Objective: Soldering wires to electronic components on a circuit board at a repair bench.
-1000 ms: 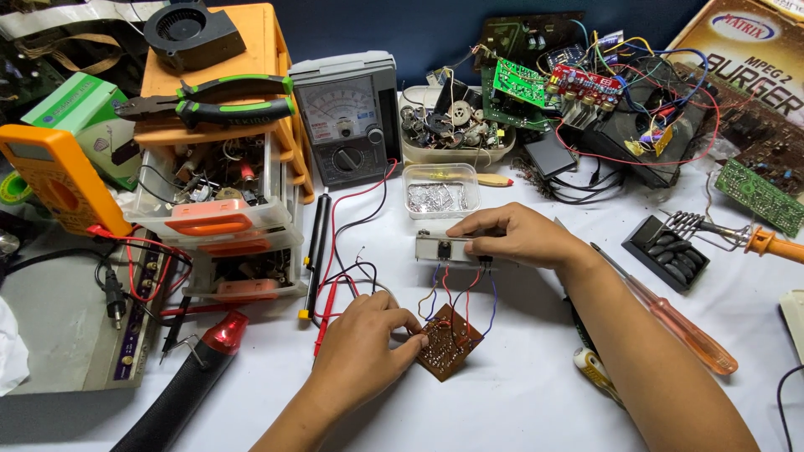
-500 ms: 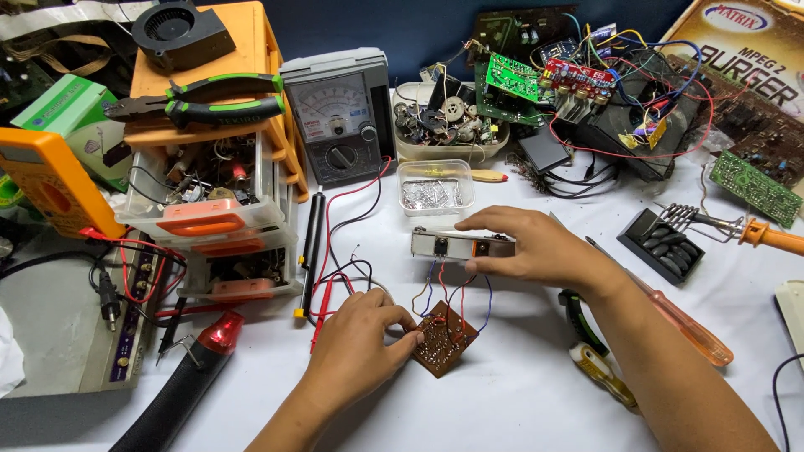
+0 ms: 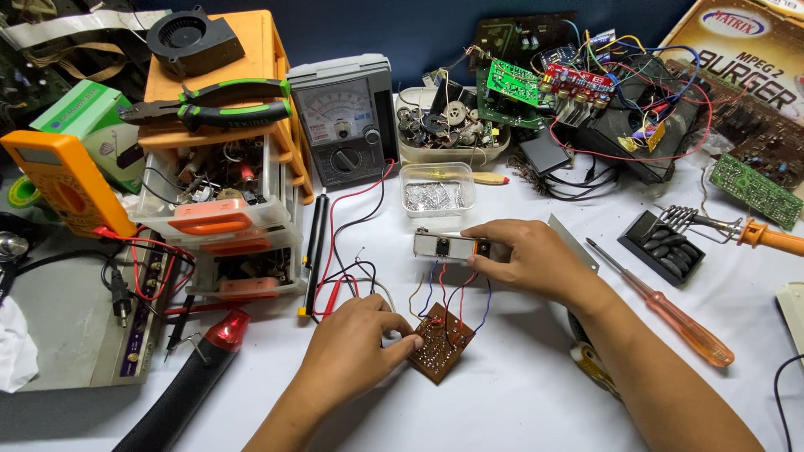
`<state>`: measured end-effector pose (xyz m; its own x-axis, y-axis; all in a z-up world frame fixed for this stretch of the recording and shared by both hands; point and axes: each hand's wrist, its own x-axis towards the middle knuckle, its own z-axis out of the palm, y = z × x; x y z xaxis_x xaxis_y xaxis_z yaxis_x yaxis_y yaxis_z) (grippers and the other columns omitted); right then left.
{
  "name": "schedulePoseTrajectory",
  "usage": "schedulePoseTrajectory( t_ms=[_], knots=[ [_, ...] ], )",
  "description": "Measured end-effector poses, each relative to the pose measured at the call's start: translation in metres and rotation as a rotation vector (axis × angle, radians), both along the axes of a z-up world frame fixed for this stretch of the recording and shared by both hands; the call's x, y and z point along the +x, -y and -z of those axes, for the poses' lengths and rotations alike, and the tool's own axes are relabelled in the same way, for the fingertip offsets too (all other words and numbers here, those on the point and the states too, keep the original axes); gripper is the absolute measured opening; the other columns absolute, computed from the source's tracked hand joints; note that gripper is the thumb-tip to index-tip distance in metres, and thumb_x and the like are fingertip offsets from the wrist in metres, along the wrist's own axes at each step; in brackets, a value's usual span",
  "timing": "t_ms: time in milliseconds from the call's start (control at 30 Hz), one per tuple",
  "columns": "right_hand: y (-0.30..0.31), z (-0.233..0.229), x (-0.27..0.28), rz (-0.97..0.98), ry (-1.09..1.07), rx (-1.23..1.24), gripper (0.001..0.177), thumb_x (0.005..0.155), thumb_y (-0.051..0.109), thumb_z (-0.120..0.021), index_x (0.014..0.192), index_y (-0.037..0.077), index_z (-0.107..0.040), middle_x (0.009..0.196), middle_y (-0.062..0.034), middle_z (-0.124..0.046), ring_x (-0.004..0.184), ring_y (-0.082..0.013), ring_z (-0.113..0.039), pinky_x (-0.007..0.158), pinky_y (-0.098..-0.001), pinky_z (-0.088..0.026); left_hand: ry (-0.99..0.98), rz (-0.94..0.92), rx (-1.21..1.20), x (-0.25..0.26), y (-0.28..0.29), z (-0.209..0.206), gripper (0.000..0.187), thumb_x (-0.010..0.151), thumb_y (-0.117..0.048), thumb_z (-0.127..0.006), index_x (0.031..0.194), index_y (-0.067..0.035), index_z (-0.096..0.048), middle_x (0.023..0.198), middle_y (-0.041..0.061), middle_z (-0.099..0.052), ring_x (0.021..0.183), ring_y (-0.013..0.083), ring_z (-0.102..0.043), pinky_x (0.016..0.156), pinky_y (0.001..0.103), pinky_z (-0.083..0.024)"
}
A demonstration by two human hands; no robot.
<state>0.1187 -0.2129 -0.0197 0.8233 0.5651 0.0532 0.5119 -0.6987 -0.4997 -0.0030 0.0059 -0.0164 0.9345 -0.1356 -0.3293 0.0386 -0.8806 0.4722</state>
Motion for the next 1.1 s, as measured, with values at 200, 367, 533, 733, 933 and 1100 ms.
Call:
schedulePoseTrajectory(
  t_ms=[200,367,533,733,933,1100],
  knots=[
    [-0.004,0.005,-0.001,0.064,0.065,0.134,0.024,0.07,0.024,-0.064,0.093,0.02,-0.07,0.08,0.0028,-0.069,0.058,-0.0086,-0.056,0.06,-0.0231,-0.043,0.112,-0.017,-0.008,0.0,0.003,0.01,0.023,0.078,-0.044,-0.058,0.072,-0.023,-0.067,0.075,-0.002,-0.054,0.08,0.021,-0.054,0.062,0.038,-0.042],
    [-0.004,0.01,0.003,0.032,0.129,0.186,0.025,0.069,0.021,-0.065,0.094,0.019,-0.069,0.085,0.0008,-0.068,0.072,-0.0104,-0.06,0.068,-0.0237,-0.044,0.158,-0.034,-0.049,-0.001,0.006,0.016,0.022,0.078,-0.041,-0.059,0.071,-0.022,-0.066,0.072,-0.002,-0.053,0.078,0.021,-0.054,0.058,0.039,-0.041],
    [-0.005,0.012,0.004,-0.019,0.189,0.243,0.023,0.072,0.019,-0.065,0.094,0.012,-0.067,0.093,-0.0016,-0.068,0.088,-0.0136,-0.062,0.079,-0.0255,-0.045,0.164,-0.037,-0.052,-0.002,0.007,0.012,0.022,0.079,-0.042,-0.059,0.074,-0.022,-0.066,0.073,-0.002,-0.053,0.08,0.0209,-0.054,0.06,0.038,-0.042],
    [0.0,0.002,-0.001,-0.05,0.156,0.193,0.028,0.075,0.026,-0.064,0.101,0.014,-0.064,0.101,-0.0032,-0.065,0.094,-0.0165,-0.059,0.084,-0.0289,-0.043,0.233,-0.041,-0.088,-0.003,0.0,0.005,0.027,0.074,-0.038,-0.061,0.095,-0.02,-0.061,0.085,0.001,-0.057,0.085,0.0227,-0.054,0.071,0.038,-0.042],
    [0.011,-0.026,-0.023,-0.065,0.402,0.227,0.028,0.079,0.022,-0.063,0.101,0.004,-0.063,0.099,-0.0115,-0.063,0.093,-0.0237,-0.058,0.084,-0.0338,-0.043,0.276,-0.183,-0.144,-0.001,-0.007,0.003,0.035,0.074,-0.042,-0.059,0.103,-0.021,-0.063,0.12,0.0,-0.053,0.106,0.0202,-0.052,0.082,0.04,-0.042],
    [0.031,-0.039,-0.052,-0.06,0.708,0.183,0.016,0.076,0.018,-0.067,0.063,0.01,-0.061,0.064,-0.005,-0.06,0.082,-0.0241,-0.06,0.088,-0.0421,-0.035,0.479,-0.278,-0.078,0.001,-0.014,-0.002,0.029,0.076,-0.037,-0.059,0.06,-0.013,-0.061,0.11,-0.004,-0.062,0.095,0.0208,-0.058,0.068,0.041,-0.047]
  ],
)
